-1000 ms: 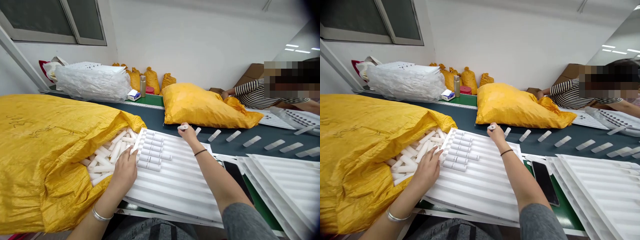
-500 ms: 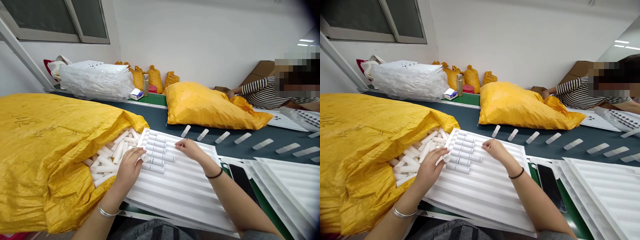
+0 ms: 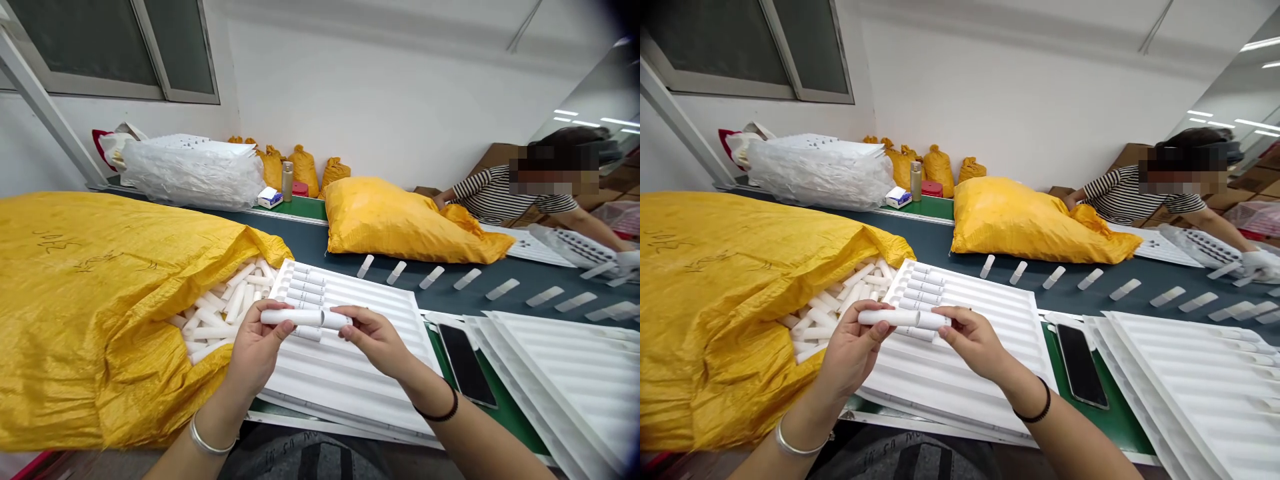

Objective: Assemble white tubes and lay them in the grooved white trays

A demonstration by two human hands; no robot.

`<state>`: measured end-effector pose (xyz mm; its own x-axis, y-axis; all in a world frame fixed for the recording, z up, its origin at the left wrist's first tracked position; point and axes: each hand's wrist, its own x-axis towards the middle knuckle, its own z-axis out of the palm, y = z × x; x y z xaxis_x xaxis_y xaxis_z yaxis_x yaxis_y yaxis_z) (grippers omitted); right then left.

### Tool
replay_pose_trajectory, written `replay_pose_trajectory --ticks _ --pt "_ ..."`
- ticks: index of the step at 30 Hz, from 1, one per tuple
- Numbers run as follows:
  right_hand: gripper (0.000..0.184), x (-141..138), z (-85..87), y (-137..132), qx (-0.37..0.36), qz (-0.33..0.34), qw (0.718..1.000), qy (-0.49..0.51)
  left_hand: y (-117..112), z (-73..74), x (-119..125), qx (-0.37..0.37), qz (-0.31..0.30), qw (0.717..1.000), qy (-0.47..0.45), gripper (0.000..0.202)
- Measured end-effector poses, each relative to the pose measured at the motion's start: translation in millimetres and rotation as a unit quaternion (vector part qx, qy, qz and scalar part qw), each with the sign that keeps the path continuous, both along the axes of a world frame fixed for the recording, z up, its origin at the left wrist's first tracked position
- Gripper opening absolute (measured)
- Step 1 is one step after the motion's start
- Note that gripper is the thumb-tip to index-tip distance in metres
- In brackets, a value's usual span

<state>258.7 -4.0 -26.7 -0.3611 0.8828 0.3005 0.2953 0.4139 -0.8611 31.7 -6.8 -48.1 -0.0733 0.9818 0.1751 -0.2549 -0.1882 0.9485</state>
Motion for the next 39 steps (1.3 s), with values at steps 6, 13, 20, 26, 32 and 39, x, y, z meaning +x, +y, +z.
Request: replay_pose_trajectory --ticks 6,13,20,26,32,39 --pt "0.033 12 24.4 -6 0.183 0.034 0.977 -0.105 -13 12.3 -11 -0.010 -0.046 0.970 0.240 0.037" --pt "0.030 10 28.5 -10 0.177 0.041 0.979 -0.094 -24 16.0 -13 0.049 -0.116 0.935 0.332 0.035" --pt "0.024 10 22.6 -11 0.099 0.023 0.990 -0.101 -24 13.4 -14 0.169 -0.070 0.903 0.388 0.029" --pt "0.025 8 17.3 -12 -0.023 -0.007 0.998 -0.061 -24 8.8 -12 0.301 -0.002 0.862 0.408 0.032" --pt "0.031 7 18.1 -16 -0.113 -0.012 0.993 0.002 -21 4.7 -11 0.376 0.028 0.829 0.412 0.045" --pt "0.043 4 12.3 -11 -0.308 0.030 0.946 0.102 -18 -1.6 -20 0.472 0.028 0.768 0.432 0.062"
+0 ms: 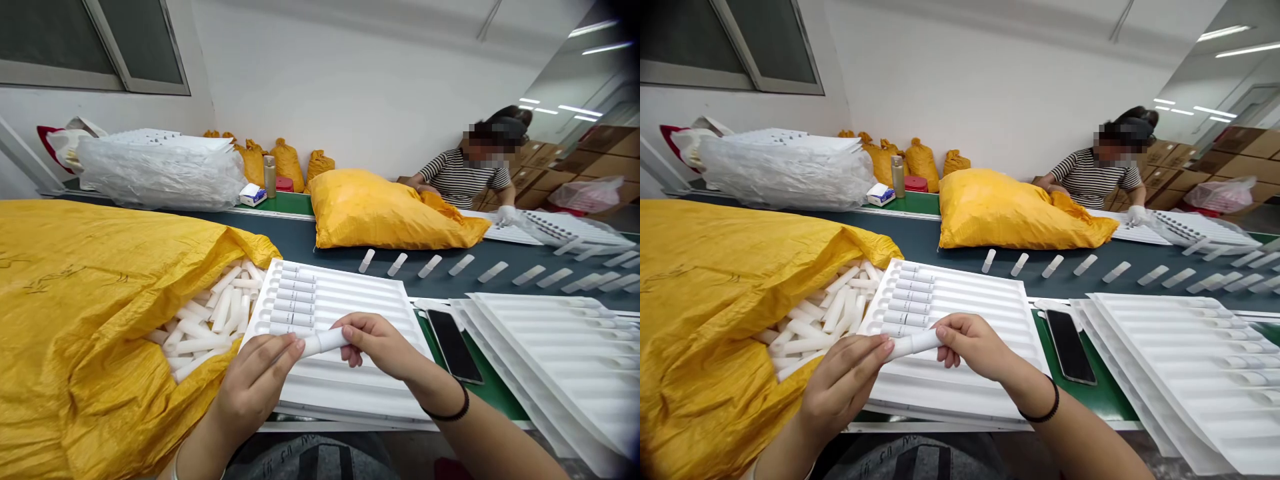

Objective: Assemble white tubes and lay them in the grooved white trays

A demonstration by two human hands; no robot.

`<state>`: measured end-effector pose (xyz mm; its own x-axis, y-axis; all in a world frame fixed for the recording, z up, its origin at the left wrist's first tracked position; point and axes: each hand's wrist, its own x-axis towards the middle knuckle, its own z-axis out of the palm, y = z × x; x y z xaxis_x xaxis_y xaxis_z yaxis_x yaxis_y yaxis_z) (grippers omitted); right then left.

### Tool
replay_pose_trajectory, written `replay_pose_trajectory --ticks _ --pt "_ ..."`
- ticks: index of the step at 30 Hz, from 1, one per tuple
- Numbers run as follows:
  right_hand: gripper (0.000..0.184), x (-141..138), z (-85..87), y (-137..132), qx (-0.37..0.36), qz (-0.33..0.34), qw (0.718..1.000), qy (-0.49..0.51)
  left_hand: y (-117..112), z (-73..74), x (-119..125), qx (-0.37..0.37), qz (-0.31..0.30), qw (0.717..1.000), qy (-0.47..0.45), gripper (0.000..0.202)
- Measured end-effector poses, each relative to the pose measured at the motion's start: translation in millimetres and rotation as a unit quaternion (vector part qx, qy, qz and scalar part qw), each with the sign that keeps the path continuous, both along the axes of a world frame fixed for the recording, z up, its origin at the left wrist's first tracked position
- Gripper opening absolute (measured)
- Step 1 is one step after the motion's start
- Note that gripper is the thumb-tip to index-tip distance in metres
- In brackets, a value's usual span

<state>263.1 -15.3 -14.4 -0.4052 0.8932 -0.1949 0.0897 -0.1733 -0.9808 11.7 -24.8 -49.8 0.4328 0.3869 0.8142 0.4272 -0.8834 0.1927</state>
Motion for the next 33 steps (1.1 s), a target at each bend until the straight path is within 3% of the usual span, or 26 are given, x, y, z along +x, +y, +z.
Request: replay_pose_trajectory --ticks 1,3,7,10,15,21,24,27,29,33 --pt "0.043 1 -0.9 0 0.017 0.006 1.000 -0.007 1 -1.3 -1 0.000 0.002 1.000 0.005 0.062" --pt "0.040 4 -1.8 -2 0.116 0.013 0.992 -0.052 2 -3.9 -1 -0.019 0.013 1.000 0.004 0.060" --pt "0.037 9 -1.5 -7 0.401 0.026 0.902 -0.156 5 -7.5 2 -0.118 0.032 0.992 -0.009 0.043" --pt "0.029 9 -1.5 -9 0.458 0.020 0.875 -0.156 6 -8.6 4 -0.201 0.029 0.979 -0.013 0.035" --pt "0.027 10 -1.9 -12 0.424 -0.003 0.892 -0.159 9 -8.9 6 -0.217 0.026 0.975 -0.023 0.028" --pt "0.028 13 -2.7 -19 0.348 -0.053 0.919 -0.176 12 -11.2 14 -0.145 0.022 0.989 -0.019 0.030" --pt "0.029 13 -4.4 -21 0.241 -0.095 0.955 -0.142 10 -10.7 18 -0.091 0.010 0.996 -0.021 0.034" --pt "0.035 11 -6.9 -21 0.095 -0.119 0.987 -0.045 8 -9.3 19 -0.063 -0.012 0.998 -0.003 0.043" --pt "0.040 10 -7.7 -21 0.029 -0.119 0.992 0.005 8 -9.1 19 -0.053 -0.023 0.998 0.012 0.048" --pt "0.046 11 -7.2 -22 -0.016 -0.122 0.992 0.030 8 -10.5 16 -0.034 -0.041 0.998 0.036 0.055"
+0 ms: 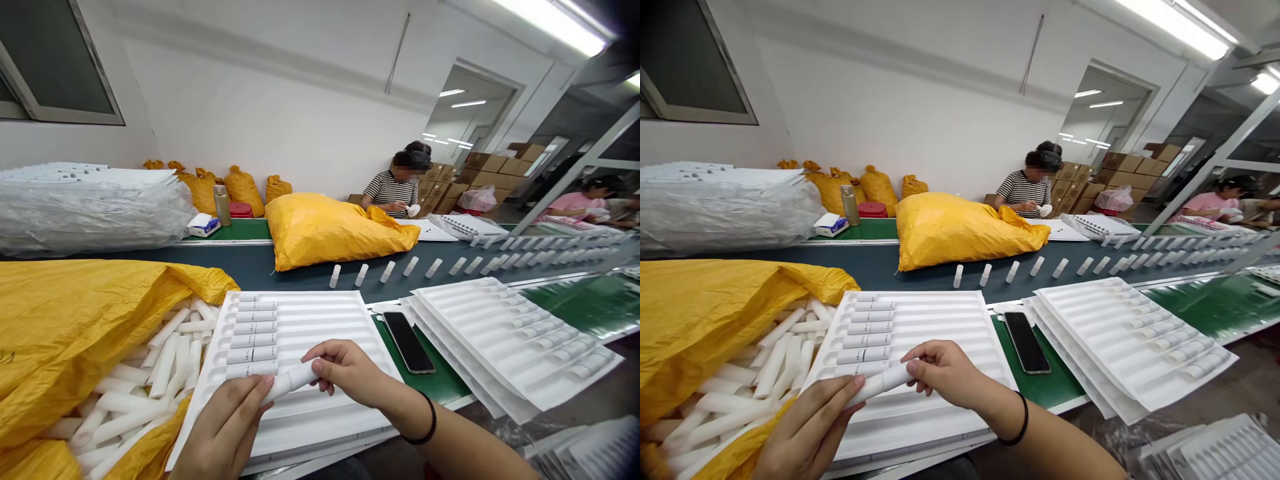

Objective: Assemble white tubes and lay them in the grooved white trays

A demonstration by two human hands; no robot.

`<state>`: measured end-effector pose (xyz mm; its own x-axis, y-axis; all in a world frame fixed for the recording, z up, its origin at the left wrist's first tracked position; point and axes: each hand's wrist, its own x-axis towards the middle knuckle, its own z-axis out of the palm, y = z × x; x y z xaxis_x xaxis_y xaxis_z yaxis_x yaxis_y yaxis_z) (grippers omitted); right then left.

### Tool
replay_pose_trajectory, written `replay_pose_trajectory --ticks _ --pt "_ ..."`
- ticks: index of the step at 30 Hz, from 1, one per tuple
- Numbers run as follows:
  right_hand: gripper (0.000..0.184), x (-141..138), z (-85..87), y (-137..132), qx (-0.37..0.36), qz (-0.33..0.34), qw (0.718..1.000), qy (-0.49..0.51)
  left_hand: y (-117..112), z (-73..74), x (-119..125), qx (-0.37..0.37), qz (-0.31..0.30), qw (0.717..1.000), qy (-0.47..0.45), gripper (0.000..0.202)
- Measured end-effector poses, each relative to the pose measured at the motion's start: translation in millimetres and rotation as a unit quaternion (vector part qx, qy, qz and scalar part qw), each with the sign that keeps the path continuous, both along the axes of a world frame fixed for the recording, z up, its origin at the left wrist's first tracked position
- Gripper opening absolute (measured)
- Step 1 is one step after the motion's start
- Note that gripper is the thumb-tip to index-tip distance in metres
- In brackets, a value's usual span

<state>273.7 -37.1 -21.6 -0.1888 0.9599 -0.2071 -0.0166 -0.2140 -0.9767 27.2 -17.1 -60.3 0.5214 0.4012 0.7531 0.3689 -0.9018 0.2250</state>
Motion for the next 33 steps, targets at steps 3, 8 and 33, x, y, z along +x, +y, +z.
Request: replay_pose_trajectory --ticks 3,8,33 --pt "0.047 1 -1.5 -1 -0.020 -0.002 1.000 0.002 0 -0.7 -5 0.025 -0.011 0.999 0.022 0.057" --pt "0.048 0 -10.2 -1 -0.106 0.056 0.993 0.021 0 -0.4 -10 0.068 -0.045 0.994 0.074 0.052" --pt "0.025 59 -24.9 215 -0.006 -0.067 0.782 -0.619 26 -34.3 -100 -0.284 0.392 0.822 0.298 0.037"
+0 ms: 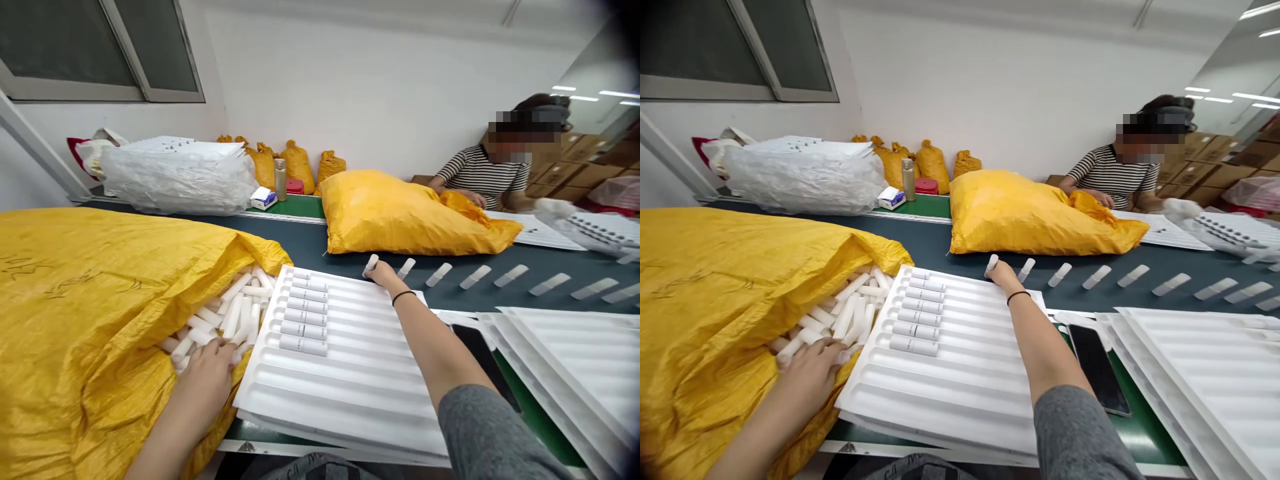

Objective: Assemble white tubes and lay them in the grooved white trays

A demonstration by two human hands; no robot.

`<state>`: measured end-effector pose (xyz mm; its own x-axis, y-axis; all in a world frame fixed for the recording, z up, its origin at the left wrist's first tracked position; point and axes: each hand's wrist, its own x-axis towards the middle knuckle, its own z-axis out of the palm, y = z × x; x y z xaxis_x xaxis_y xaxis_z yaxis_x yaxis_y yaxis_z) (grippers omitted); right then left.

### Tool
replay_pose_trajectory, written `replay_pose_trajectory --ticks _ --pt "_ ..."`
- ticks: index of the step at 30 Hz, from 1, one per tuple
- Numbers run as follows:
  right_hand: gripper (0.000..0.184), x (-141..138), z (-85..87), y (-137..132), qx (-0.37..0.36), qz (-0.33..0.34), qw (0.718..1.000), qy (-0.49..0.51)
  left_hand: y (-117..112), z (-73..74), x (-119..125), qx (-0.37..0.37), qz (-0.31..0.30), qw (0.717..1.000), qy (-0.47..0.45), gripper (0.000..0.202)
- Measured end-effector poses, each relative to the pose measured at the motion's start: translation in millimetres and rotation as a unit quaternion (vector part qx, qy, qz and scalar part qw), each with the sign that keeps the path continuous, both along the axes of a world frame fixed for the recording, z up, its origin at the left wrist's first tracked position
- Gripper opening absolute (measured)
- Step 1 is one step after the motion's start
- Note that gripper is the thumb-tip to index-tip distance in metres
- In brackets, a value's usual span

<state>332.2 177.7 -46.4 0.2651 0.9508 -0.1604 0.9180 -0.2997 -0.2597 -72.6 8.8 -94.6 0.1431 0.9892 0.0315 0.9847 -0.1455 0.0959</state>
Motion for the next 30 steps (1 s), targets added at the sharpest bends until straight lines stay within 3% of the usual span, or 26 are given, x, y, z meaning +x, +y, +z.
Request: replay_pose_trajectory --ticks 3,6,9,12,14,17,20,22,23,25,27,28,30 --pt "0.027 7 4.4 -1 -0.024 -0.017 1.000 -0.007 1 5.9 3 0.015 0.012 0.999 -0.036 0.033" --pt "0.029 -8 15.4 -27 0.002 0.016 1.000 -0.003 1 17.2 12 0.095 -0.025 0.983 -0.153 0.028" --pt "0.025 -48 10.8 -78 0.025 0.155 0.986 0.058 -4 28.1 27 0.164 -0.079 0.933 -0.311 0.032" --pt "0.012 -92 -14.8 -130 0.019 0.303 0.945 0.125 -12 33.9 46 0.157 -0.061 0.878 -0.449 0.034" --pt "0.021 -109 -33.7 -151 0.033 0.335 0.932 0.137 -15 36.0 56 0.134 -0.044 0.820 -0.555 0.030" --pt "0.029 -112 -46.9 -158 0.067 0.327 0.932 0.140 -16 40.4 65 0.095 -0.019 0.677 -0.730 0.027" --pt "0.027 -105 -37.4 -156 0.108 0.295 0.929 0.195 -15 47.3 69 0.021 0.035 0.518 -0.855 0.033" --pt "0.022 -103 -24.4 -160 0.122 0.262 0.897 0.333 -16 50.9 73 -0.032 0.074 0.446 -0.892 0.036" --pt "0.020 -103 -17.7 -164 0.119 0.250 0.864 0.420 -17 51.7 75 -0.051 0.086 0.426 -0.899 0.038" --pt "0.019 -103 -5.4 -172 0.113 0.242 0.788 0.555 -20 50.6 81 -0.075 0.094 0.421 -0.899 0.039" --pt "0.021 -100 5.2 -179 0.134 0.257 0.755 0.589 -23 47.2 84 -0.079 0.085 0.461 -0.880 0.037" --pt "0.022 -97 10.3 -181 0.161 0.271 0.759 0.570 -24 45.4 85 -0.075 0.075 0.501 -0.859 0.035" --pt "0.026 -89 20.5 -183 0.232 0.317 0.780 0.488 -26 43.9 83 -0.059 0.045 0.615 -0.785 0.029"
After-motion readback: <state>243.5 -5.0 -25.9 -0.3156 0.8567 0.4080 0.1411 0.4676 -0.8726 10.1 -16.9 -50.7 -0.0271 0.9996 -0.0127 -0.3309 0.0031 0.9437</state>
